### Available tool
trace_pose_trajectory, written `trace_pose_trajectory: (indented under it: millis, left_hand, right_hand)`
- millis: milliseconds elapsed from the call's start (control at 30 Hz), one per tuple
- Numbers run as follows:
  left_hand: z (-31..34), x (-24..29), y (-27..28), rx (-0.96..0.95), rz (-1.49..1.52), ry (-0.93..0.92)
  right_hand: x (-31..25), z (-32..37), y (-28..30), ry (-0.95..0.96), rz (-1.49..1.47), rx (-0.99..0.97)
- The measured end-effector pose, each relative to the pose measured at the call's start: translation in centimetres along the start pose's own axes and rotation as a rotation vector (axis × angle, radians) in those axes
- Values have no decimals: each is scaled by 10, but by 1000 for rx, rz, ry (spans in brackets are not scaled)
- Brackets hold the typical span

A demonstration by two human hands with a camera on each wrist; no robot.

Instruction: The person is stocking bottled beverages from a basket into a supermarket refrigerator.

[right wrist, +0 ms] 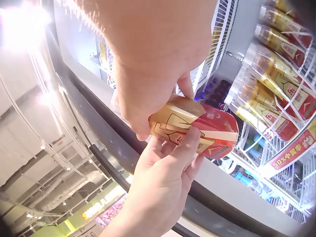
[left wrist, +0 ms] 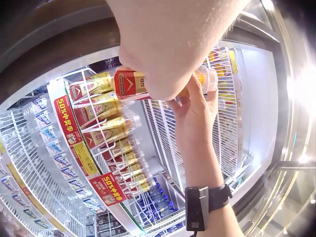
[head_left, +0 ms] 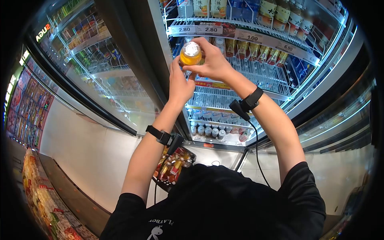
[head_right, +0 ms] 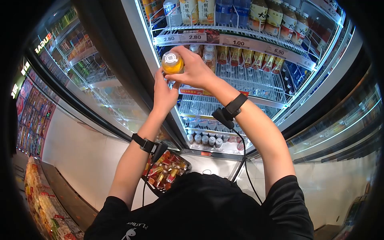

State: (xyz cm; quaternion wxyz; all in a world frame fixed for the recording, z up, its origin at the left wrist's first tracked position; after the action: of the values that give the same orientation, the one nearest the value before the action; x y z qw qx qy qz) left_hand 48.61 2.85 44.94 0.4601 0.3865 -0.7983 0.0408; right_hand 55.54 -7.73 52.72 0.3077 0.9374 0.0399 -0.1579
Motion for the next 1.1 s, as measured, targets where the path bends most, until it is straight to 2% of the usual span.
trace_pose_trajectory:
  millis: [67,233,300,433,633,700,867,933,1033,1100]
  left_hand:
    - [-9,-10,-3,6,-11,-76]
    - [-21,-21,-15,64,4,-39]
    - [-25,-21,-13,169,-6,-68]
    - [-36,-32,-20,187,-45,-99]
    - [-45,-57,-30,142,-87,-60]
    - [-46,-70,-34,111,-70,30]
    - [-49,-85,-38,134,-45,67]
    - [-50,-91,-41,144,-58,65]
    - [-52,-96,-44,179,-129,54]
    - [-52,-111,-46,185,-119,145]
  right_hand:
    - [4,-4,-2,6,-2,17]
    - [10,-15,-7,19,44,-6]
    - [17,-18,-9,-9,60,-21]
    - [32,-21,-15,-37,138,-72]
    - [57,-22,-32,-14,193,-121]
    - [64,-22,-41,1,208,-131]
    - [76,-21,-54,34,224,-122]
    - [95,-19,-62,-96,252,-205]
    - [106,-20,-67,-85,275,-166]
    - [116,-22,-77,-112,291,-206]
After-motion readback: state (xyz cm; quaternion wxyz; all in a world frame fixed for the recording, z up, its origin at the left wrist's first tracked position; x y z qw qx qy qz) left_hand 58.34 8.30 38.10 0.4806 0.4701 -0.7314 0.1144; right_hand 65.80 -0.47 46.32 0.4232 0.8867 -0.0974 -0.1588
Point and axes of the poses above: each hand's wrist, its own z-axis away from the middle knuckle, its own y-axis out of the back of the hand, x = y × z, the point moved 10 cm from there along -z, towards the middle knuckle, and after that the axes turned 9 degrees about z, right-handed, at the moved point
